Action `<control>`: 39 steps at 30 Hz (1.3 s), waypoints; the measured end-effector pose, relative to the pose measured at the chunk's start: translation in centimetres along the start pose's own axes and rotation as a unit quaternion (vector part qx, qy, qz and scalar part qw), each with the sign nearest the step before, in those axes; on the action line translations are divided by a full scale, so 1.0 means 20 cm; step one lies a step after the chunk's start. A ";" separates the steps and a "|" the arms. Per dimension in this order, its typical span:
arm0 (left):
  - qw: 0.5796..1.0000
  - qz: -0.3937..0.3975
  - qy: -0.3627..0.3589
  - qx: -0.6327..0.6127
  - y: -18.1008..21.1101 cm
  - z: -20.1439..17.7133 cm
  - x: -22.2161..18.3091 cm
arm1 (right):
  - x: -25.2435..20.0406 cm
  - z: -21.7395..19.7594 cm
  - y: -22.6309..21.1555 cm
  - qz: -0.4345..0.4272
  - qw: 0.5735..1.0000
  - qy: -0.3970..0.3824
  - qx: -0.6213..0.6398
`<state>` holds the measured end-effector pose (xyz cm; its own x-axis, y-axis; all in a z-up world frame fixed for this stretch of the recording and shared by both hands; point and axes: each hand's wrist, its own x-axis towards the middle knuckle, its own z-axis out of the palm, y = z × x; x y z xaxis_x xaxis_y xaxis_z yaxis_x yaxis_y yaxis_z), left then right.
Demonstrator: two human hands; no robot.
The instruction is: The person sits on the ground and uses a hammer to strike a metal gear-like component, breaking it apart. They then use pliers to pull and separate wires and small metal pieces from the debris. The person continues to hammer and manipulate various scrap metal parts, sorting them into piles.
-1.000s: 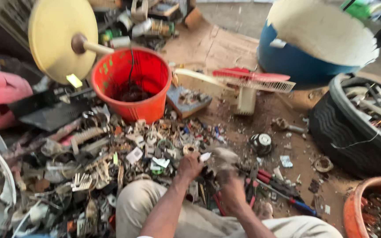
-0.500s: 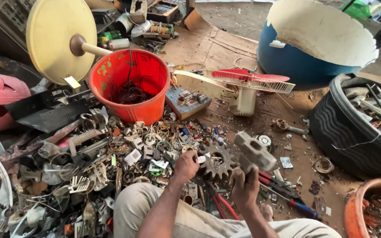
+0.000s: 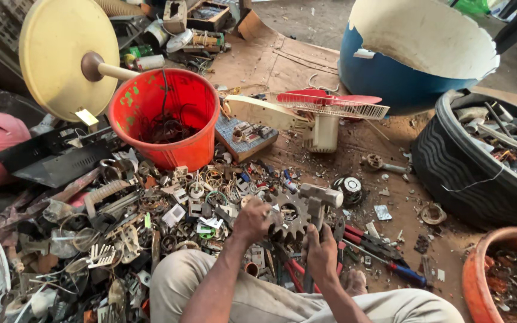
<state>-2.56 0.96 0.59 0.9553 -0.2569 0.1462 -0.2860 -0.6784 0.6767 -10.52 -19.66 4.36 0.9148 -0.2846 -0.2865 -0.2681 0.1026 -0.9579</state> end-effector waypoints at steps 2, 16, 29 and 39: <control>0.995 -0.016 0.086 -0.040 -0.04 0.00 0.04 | -0.01 -0.01 0.01 0.012 1.000 -0.006 0.010; 0.841 -0.256 0.055 -0.474 -0.23 0.17 0.08 | 0.01 -0.02 0.03 0.058 0.998 0.007 0.025; 0.980 -0.196 -0.030 0.010 -0.08 0.37 0.15 | -0.01 0.07 0.00 0.134 0.989 -0.013 -0.062; 0.980 -0.187 -0.026 0.055 -0.08 0.27 0.05 | 0.00 0.06 0.07 0.109 0.985 -0.045 -0.125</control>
